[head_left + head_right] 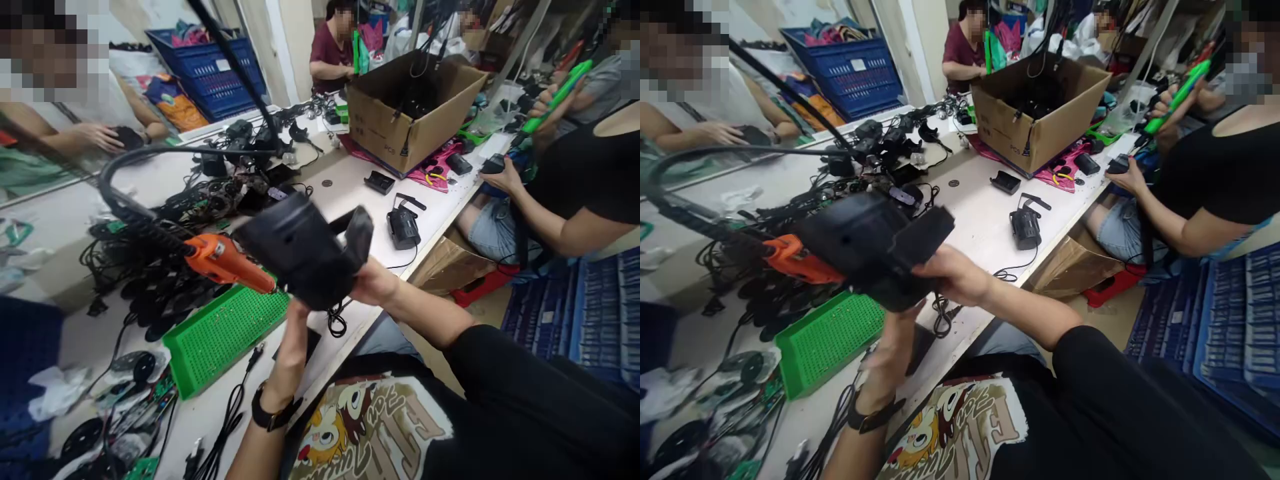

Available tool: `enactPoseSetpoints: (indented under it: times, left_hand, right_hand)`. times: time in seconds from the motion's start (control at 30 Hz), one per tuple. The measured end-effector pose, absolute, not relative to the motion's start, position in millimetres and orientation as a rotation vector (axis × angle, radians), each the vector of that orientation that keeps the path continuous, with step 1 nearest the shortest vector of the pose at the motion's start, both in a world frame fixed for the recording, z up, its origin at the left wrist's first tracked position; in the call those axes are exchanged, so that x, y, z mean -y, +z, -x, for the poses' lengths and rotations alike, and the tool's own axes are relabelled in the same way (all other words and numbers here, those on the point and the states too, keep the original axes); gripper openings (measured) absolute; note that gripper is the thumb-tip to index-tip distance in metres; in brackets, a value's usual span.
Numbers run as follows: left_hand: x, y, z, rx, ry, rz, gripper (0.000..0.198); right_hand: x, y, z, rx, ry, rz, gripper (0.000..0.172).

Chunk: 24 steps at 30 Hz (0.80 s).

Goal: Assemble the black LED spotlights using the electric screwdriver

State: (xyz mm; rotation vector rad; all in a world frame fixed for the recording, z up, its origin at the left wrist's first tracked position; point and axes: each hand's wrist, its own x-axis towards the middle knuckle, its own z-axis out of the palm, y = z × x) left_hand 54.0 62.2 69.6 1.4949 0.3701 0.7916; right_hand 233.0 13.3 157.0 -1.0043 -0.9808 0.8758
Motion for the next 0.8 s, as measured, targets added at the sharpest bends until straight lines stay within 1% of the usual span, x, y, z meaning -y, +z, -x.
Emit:
enactPoseSetpoints:
  times: [0.03,0.07,0.1,0.17,0.2,0.23,0.27,0.33,0.4,0.5,0.57,0.7,0.8]
  left_hand:
    - [-63.2,67.5,-63.5,-0.377,0.66,-1.649,0.091]
    - [-64.5,66.1,-73.1,-0.4,0.546,-1.807,0.082]
    - [-66.2,65.7,-82.5,-0.427,0.463,-1.954,0.064]
    - [-71.6,68.2,-99.5,-0.485,0.425,-2.173,0.027]
    - [-75.4,70.9,-106.5,-0.506,0.443,-2.248,0.017]
    - [-79.7,74.5,-112.5,-0.529,0.469,-2.31,0.014]
    - [-84.1,78.6,-117.8,-0.554,0.492,-2.374,0.014]
    - [-92.0,87.1,-127.9,-0.574,0.483,-2.556,0.019]
    - [-97.4,93.7,-140.4,-0.568,0.338,-2.78,0.028]
    - [-101.9,93.9,-166.8,-0.567,0.077,-2.953,0.042]
    - [-104.6,86.6,-186.2,-0.564,0.002,-2.951,0.053]
    - [-111.3,63.8,-213.4,-0.542,-0.103,-2.896,0.08]
    - [-115.5,50.0,-220.3,-0.539,-0.158,-2.838,0.089]
  right_hand:
    - [-12.1,166.3,-242.6,0.969,0.85,0.982,0.064]
    - [-10.4,174.5,-252.7,0.963,0.855,0.955,0.067]
    - [-8.5,180.8,-263.2,0.952,0.817,0.946,0.068]
    - [-4.5,185.5,-286.0,0.932,0.683,0.955,0.066]
    - [-2.4,182.8,-298.1,0.916,0.602,0.975,0.063]
    - [-0.3,176.3,-310.2,0.889,0.521,1.017,0.061]
    - [2.0,166.3,-321.8,0.849,0.447,1.089,0.06]
    - [6.8,137.3,-340.7,0.722,0.354,1.351,0.068]
    - [11.4,101.9,-350.7,0.576,0.37,1.688,0.071]
    - [16.3,53.5,-348.7,0.499,0.422,1.868,0.074]
    - [17.8,32.1,-342.0,0.494,0.423,1.934,0.072]
    - [17.6,19.0,-335.5,0.551,0.411,2.085,0.068]
    - [19.1,27.0,-335.7,0.624,0.39,2.234,0.062]
